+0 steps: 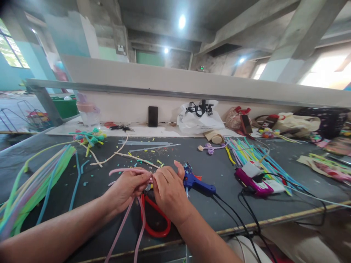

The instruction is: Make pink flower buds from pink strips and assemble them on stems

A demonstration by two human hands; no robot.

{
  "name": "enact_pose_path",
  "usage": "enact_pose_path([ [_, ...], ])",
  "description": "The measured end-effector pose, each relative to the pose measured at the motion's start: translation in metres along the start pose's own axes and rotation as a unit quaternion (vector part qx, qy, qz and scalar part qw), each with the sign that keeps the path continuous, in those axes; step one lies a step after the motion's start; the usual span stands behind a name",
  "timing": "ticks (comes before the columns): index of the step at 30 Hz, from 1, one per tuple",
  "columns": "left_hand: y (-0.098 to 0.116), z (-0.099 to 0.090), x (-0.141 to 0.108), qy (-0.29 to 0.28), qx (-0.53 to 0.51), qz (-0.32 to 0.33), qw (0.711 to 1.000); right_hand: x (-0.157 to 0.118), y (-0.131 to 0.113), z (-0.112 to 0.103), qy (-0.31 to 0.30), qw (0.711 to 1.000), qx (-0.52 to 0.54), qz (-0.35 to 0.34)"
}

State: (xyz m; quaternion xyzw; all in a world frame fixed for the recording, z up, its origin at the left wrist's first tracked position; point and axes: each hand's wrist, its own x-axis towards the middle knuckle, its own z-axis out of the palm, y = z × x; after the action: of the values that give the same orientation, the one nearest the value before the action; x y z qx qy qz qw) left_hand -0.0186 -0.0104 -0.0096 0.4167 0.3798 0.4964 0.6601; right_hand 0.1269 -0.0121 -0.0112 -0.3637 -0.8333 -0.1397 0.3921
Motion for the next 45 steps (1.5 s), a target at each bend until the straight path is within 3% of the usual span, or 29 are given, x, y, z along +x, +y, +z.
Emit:
enact_pose_path([
  [3, -0.001, -0.001, -0.001, -0.008, 0.009, 0.004, 1.000, 0.002, 0.001, -0.003, -0.014, 0.999, 0.038, 0.022],
  [6, -0.002, -0.003, 0.000, -0.028, 0.014, 0.019, 0.999, 0.006, 0.005, -0.008, -0.068, 0.978, 0.152, 0.126],
  [8, -0.003, -0.004, 0.001, -0.028, 0.029, 0.038, 0.998, 0.010, 0.008, -0.011, -0.132, 0.922, 0.279, 0.232],
  [10, -0.002, -0.003, 0.001, -0.014, 0.061, 0.057, 0.996, 0.013, 0.010, -0.012, -0.191, 0.838, 0.402, 0.315],
  [13, 0.001, 0.000, 0.000, 0.002, 0.112, 0.077, 0.991, 0.014, 0.011, -0.012, -0.216, 0.736, 0.523, 0.370],
  [15, 0.004, 0.002, -0.002, 0.005, 0.128, 0.085, 0.988, 0.014, 0.011, -0.013, -0.201, 0.698, 0.571, 0.384],
  [18, 0.005, 0.004, -0.002, 0.010, 0.133, 0.096, 0.986, 0.014, 0.012, -0.016, -0.187, 0.681, 0.585, 0.398],
  [23, 0.003, 0.003, -0.001, -0.004, 0.104, 0.098, 0.990, 0.016, 0.012, -0.020, -0.186, 0.695, 0.555, 0.417],
  [26, 0.002, 0.004, -0.001, 0.000, 0.100, 0.099, 0.990, 0.017, 0.009, -0.021, -0.180, 0.727, 0.512, 0.421],
  [32, 0.001, 0.004, -0.003, 0.013, 0.088, 0.095, 0.992, 0.014, 0.003, -0.021, -0.164, 0.865, 0.339, 0.331],
  [35, 0.000, 0.004, -0.003, 0.013, 0.067, 0.083, 0.994, 0.011, 0.001, -0.018, -0.121, 0.943, 0.211, 0.228],
  [37, -0.001, 0.004, -0.003, 0.003, 0.055, 0.066, 0.996, 0.008, 0.000, -0.016, -0.091, 0.975, 0.133, 0.152],
  [41, -0.001, 0.004, -0.004, -0.003, 0.015, 0.007, 1.000, 0.001, 0.001, -0.010, -0.048, 0.997, 0.035, 0.046],
  [45, 0.000, 0.001, -0.002, -0.009, -0.057, -0.070, 0.996, -0.004, 0.002, -0.003, -0.041, 0.999, -0.024, -0.005],
])
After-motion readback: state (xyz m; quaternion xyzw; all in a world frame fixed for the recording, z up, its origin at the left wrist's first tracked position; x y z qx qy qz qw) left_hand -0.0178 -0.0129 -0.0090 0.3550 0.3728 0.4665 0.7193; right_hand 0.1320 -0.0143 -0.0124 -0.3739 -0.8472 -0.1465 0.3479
